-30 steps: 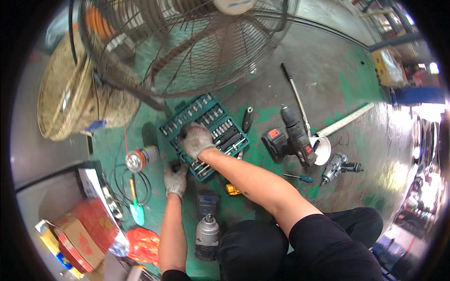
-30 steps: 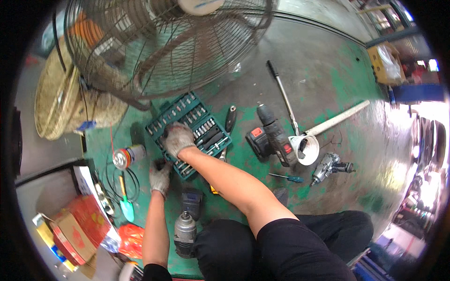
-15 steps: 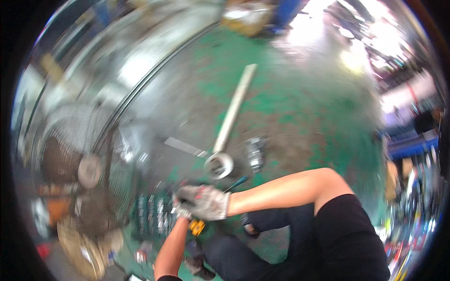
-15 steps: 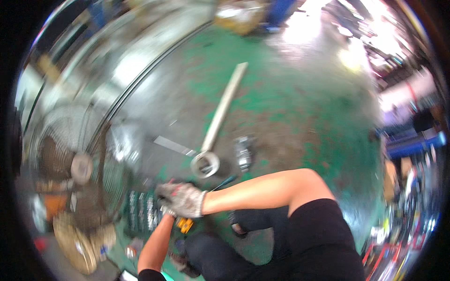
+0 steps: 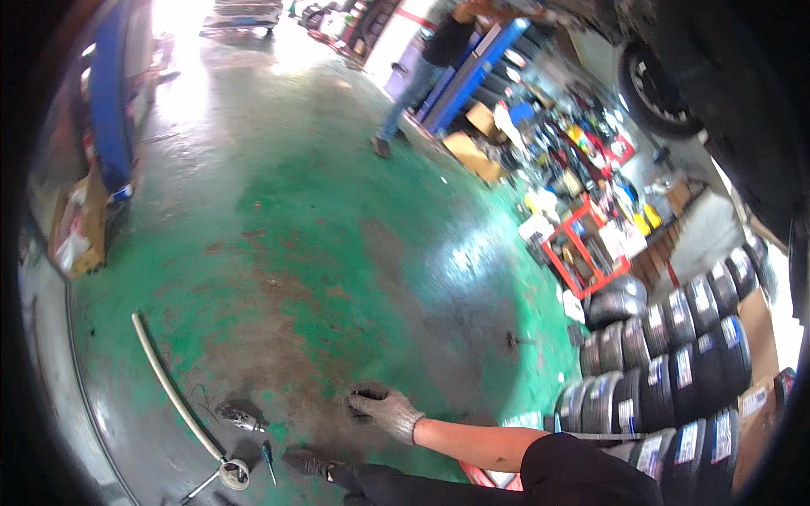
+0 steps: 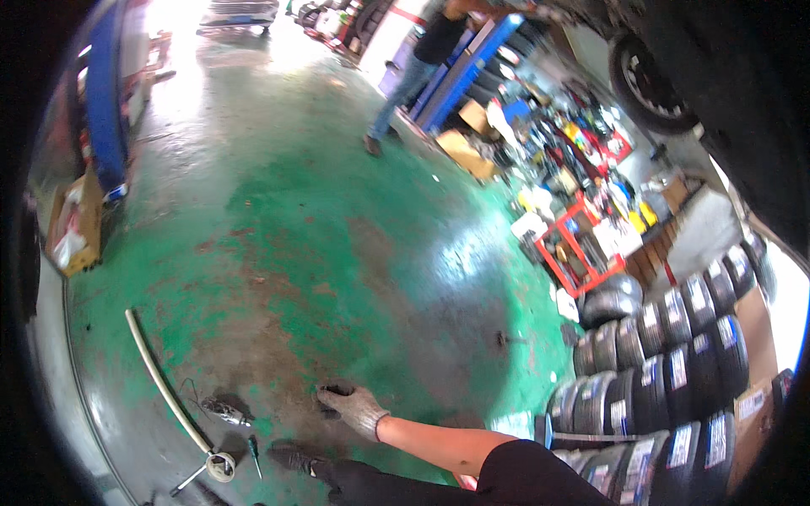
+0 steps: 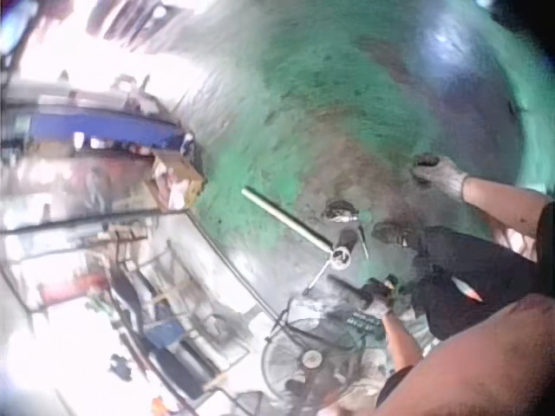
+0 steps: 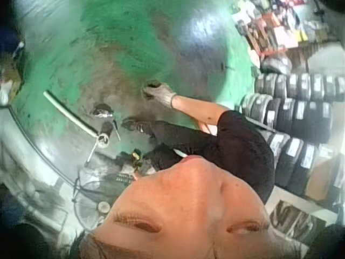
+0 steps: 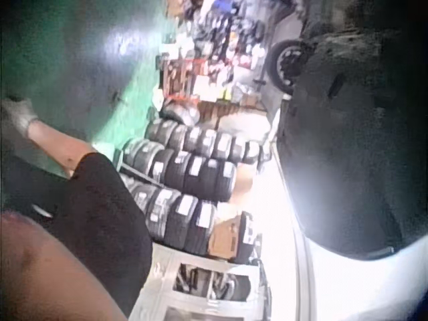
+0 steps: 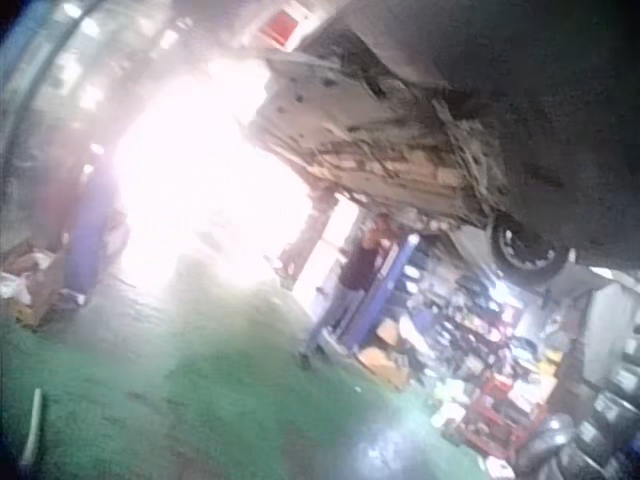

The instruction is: The person removes a bolt from the underside of a lifted car using a power tool, then retrieves a socket from a tool kit and attaches it to a cordless impact wrench. The person uses the impact wrench to tighten bolts on the car's undercarriage while another person assists nearby.

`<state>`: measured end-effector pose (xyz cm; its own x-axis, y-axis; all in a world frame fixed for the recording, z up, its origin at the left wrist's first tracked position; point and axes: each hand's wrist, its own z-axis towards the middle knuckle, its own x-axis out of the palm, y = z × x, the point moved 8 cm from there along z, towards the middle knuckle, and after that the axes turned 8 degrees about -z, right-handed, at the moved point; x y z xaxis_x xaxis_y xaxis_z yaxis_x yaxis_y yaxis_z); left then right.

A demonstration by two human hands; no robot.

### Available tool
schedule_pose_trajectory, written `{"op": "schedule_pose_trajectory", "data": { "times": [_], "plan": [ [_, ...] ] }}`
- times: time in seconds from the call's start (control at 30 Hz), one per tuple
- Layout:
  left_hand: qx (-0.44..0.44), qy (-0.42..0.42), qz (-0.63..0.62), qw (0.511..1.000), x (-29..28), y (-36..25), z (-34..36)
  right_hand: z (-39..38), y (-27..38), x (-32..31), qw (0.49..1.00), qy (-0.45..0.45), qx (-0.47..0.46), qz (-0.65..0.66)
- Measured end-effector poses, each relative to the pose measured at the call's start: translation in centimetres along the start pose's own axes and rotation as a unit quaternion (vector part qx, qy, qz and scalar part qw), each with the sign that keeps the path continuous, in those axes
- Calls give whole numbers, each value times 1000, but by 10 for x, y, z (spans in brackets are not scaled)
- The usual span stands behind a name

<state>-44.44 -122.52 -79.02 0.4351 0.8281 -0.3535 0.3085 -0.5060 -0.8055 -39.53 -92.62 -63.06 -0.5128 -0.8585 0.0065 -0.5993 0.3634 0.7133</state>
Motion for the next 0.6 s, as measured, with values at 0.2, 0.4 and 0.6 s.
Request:
{"op": "schedule_pose_trajectory", "data": {
  "times": [0.2, 0.4, 0.6],
  "plan": [
    [-172, 274, -359, 876, 127, -163, -97, -106, 11, -48, 970, -84, 55, 220],
    [-462, 352, -483, 655, 221, -243, -159, -170, 91, -200, 920, -202, -57, 332],
    [-596, 249, -475, 598, 313, -349, -163, -159, 124, -359, 835, -226, -65, 497]
  ]
}}
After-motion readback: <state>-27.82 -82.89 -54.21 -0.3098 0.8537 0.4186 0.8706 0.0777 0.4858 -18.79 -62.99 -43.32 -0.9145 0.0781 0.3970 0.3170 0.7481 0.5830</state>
